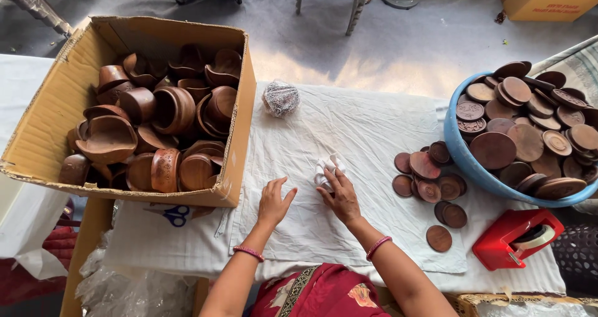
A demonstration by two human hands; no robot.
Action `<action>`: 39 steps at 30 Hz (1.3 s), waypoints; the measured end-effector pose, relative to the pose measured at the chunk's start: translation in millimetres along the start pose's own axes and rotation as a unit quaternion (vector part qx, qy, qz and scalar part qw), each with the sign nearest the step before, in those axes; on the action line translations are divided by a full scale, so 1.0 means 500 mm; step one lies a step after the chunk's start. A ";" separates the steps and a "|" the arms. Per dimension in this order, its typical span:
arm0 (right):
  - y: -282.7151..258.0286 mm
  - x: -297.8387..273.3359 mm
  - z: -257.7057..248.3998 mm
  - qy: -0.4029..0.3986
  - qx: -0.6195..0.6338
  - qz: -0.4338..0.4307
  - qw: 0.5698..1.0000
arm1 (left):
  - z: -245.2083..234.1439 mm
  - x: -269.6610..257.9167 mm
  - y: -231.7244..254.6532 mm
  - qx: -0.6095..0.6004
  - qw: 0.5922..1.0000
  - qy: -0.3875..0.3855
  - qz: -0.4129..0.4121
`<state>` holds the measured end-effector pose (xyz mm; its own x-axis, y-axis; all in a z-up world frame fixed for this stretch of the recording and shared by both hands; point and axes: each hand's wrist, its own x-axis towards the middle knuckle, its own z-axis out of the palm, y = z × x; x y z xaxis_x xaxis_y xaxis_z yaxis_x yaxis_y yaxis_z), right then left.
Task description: The person cleans wooden discs with a cloth and packs them into plastic bags by hand at a table.
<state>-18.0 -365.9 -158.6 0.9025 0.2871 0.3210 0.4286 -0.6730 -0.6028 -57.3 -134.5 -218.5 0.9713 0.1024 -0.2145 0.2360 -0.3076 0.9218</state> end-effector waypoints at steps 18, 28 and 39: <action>0.033 -0.001 -0.031 -0.024 -0.028 0.024 0.999 | -0.039 -0.096 0.044 0.320 0.947 -0.032 -0.003; 0.047 -0.065 -0.023 0.012 0.032 0.064 0.997 | 0.202 0.106 0.081 -0.295 0.918 -0.063 -0.259; -0.025 -0.035 -0.050 0.056 0.112 0.074 0.989 | 0.250 0.077 0.040 -0.528 0.791 -0.089 -0.296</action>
<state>-40.4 -379.5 -138.6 0.9509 0.1111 0.2888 0.3025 -0.5304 -0.7920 -11.3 -255.0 -248.5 0.7110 -0.2301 -0.6644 0.5859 0.7163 0.3789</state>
